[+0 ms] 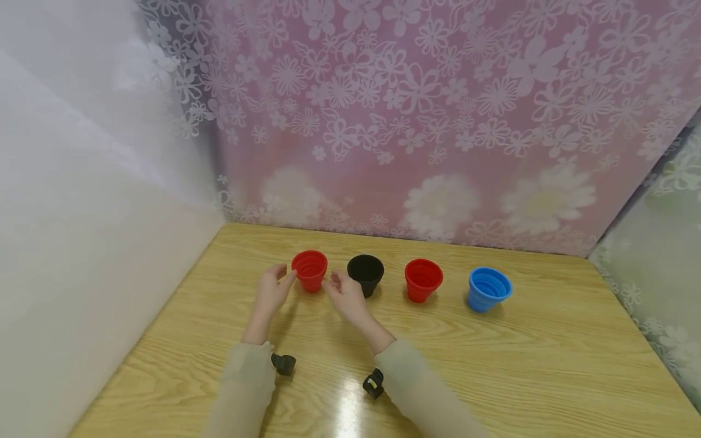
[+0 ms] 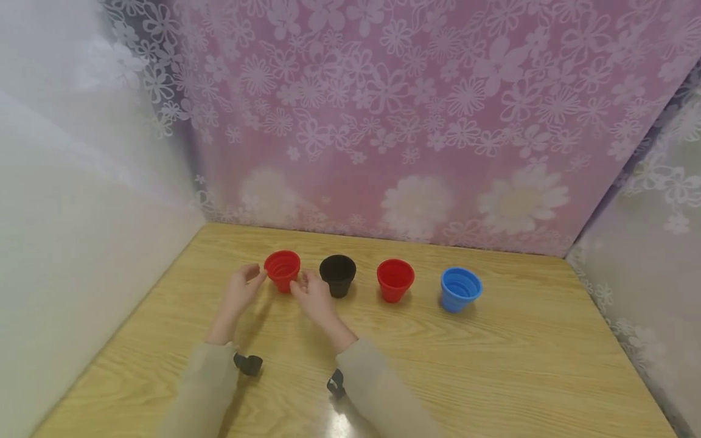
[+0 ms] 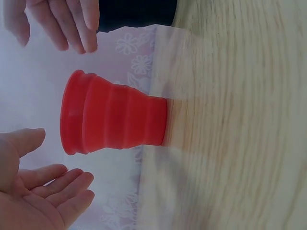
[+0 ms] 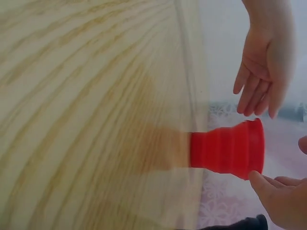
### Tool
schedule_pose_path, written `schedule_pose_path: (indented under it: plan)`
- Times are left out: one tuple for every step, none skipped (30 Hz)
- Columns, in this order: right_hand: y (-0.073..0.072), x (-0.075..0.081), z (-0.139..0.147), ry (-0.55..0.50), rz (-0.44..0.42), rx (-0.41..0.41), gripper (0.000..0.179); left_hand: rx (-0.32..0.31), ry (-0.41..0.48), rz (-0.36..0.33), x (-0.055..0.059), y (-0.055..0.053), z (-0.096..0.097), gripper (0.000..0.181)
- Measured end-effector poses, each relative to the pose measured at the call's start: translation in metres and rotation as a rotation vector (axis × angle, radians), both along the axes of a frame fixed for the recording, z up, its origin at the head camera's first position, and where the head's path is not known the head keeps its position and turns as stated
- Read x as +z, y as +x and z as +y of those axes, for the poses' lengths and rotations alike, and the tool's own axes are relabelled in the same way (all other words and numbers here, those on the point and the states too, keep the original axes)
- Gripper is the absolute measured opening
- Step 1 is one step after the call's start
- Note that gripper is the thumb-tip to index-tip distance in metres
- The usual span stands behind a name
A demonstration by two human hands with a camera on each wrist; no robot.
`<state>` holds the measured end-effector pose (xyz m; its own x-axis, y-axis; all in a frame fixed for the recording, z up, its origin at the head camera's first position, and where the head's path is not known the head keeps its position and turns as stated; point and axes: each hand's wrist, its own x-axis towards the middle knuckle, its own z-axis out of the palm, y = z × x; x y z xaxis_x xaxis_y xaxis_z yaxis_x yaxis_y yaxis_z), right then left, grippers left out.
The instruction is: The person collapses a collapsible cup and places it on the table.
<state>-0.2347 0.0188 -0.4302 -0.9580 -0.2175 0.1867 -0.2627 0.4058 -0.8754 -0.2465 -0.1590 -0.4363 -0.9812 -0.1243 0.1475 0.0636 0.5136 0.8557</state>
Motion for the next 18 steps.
schedule_pose_path:
  plan:
    - [-0.002, -0.002, -0.003, 0.000, -0.007, 0.000, 0.043, 0.002, 0.012, 0.004, -0.001, -0.001, 0.001, 0.044]
    - [-0.004, -0.003, -0.007, 0.003, -0.014, -0.007, 0.045, 0.003, 0.027, 0.007, -0.002, -0.002, 0.001, 0.044]
    - [-0.006, -0.005, -0.010, 0.003, -0.017, -0.015, 0.046, 0.007, 0.043, 0.010, -0.003, -0.003, 0.002, 0.044]
    - [-0.008, -0.007, -0.012, -0.003, -0.019, -0.022, 0.048, 0.011, 0.049, 0.013, -0.004, -0.003, 0.003, 0.043]
    - [-0.010, -0.009, -0.014, 0.001, -0.018, -0.034, 0.049, 0.011, 0.058, 0.017, -0.005, -0.004, 0.003, 0.043]
    - [-0.012, -0.011, -0.016, 0.005, -0.011, -0.044, 0.049, 0.007, 0.059, 0.026, -0.006, -0.005, 0.004, 0.043]
    - [-0.014, -0.012, -0.017, 0.006, 0.001, -0.054, 0.049, 0.004, 0.059, 0.031, -0.006, -0.005, 0.004, 0.042]
    - [-0.016, -0.013, -0.018, 0.003, 0.003, -0.063, 0.049, 0.003, 0.060, 0.033, -0.007, -0.006, 0.005, 0.042]
    - [-0.017, -0.014, -0.019, -0.005, 0.003, -0.069, 0.049, 0.005, 0.058, 0.032, -0.008, -0.007, 0.005, 0.041]
    - [-0.019, -0.014, -0.020, -0.009, 0.001, -0.076, 0.048, 0.003, 0.054, 0.033, -0.008, -0.007, 0.005, 0.041]
    - [-0.020, -0.015, -0.021, -0.010, 0.003, -0.083, 0.048, 0.001, 0.055, 0.031, -0.009, -0.008, 0.005, 0.041]
    - [-0.022, -0.015, -0.022, -0.016, -0.001, -0.088, 0.048, 0.001, 0.051, 0.031, -0.009, -0.008, 0.006, 0.041]
    - [-0.023, -0.015, -0.023, -0.022, -0.011, -0.093, 0.048, 0.003, 0.055, 0.026, -0.009, -0.009, 0.006, 0.041]
    - [-0.025, -0.016, -0.024, -0.025, -0.021, -0.099, 0.048, 0.004, 0.059, 0.022, -0.010, -0.009, 0.006, 0.041]
    - [-0.026, -0.016, -0.024, -0.023, -0.029, -0.104, 0.047, 0.003, 0.059, 0.023, -0.010, -0.010, 0.006, 0.041]
    - [-0.027, -0.017, -0.025, -0.019, -0.035, -0.107, 0.047, 0.002, 0.058, 0.024, -0.009, -0.010, 0.006, 0.041]
    - [-0.028, -0.018, -0.025, -0.018, -0.041, -0.108, 0.046, -0.001, 0.061, 0.024, -0.010, -0.010, 0.006, 0.041]
    - [-0.029, -0.018, -0.026, -0.021, -0.052, -0.108, 0.046, -0.004, 0.060, 0.026, -0.010, -0.010, 0.006, 0.041]
